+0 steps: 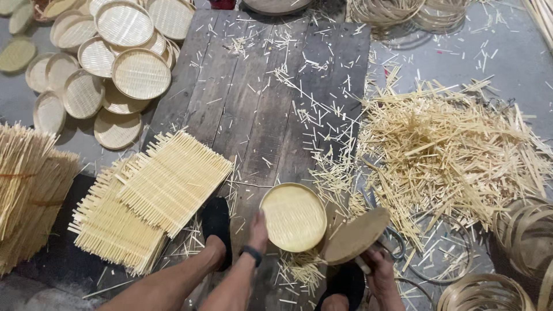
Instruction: The person sits on the floor and repeatedly places a rectangular woven bamboo mat over a circular wooden mold, then uses shears to trim the excess bamboo strips flush with the mold's edge. The person stacks the finished circular trays to the side.
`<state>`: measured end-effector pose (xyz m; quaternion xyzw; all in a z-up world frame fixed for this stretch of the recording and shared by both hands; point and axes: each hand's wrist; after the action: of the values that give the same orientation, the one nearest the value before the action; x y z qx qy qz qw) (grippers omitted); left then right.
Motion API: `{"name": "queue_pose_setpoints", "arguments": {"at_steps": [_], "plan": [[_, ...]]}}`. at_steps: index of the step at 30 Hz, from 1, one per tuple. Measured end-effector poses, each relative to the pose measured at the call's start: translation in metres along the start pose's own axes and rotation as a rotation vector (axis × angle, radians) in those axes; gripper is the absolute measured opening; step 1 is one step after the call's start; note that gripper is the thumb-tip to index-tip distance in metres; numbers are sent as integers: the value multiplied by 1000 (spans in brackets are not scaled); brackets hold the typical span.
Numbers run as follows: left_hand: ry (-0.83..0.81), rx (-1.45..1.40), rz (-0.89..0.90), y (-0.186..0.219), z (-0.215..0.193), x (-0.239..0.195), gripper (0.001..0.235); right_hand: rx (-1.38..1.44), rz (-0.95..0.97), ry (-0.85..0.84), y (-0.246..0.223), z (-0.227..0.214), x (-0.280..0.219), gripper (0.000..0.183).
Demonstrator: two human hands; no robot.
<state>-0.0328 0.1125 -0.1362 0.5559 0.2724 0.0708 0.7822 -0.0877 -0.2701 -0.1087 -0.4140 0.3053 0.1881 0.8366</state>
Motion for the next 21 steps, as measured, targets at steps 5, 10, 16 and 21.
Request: {"name": "queue_pose_setpoints", "arguments": {"at_steps": [5,10,16,21], "plan": [[-379,476,-799,-14,-54,-35,43,11,-67,20,-11,-19,-15,51],[-187,-137,-716,17,-7,20,41,5,-67,65,-10,-17,-14,44],[-274,-7,-373,34,72,65,23,-24,23,4,4,-4,-4,41],[-441,232,-571,-12,82,-34,42,138,195,-189,17,40,9,48]]}}
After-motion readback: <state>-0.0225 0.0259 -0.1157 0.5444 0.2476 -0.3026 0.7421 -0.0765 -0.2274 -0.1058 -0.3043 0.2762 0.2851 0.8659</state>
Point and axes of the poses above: each hand's wrist, its own x-axis towards the middle knuckle, its own z-axis out of the palm, y = z × x, and after that the axes turned 14 degrees about z, right-handed
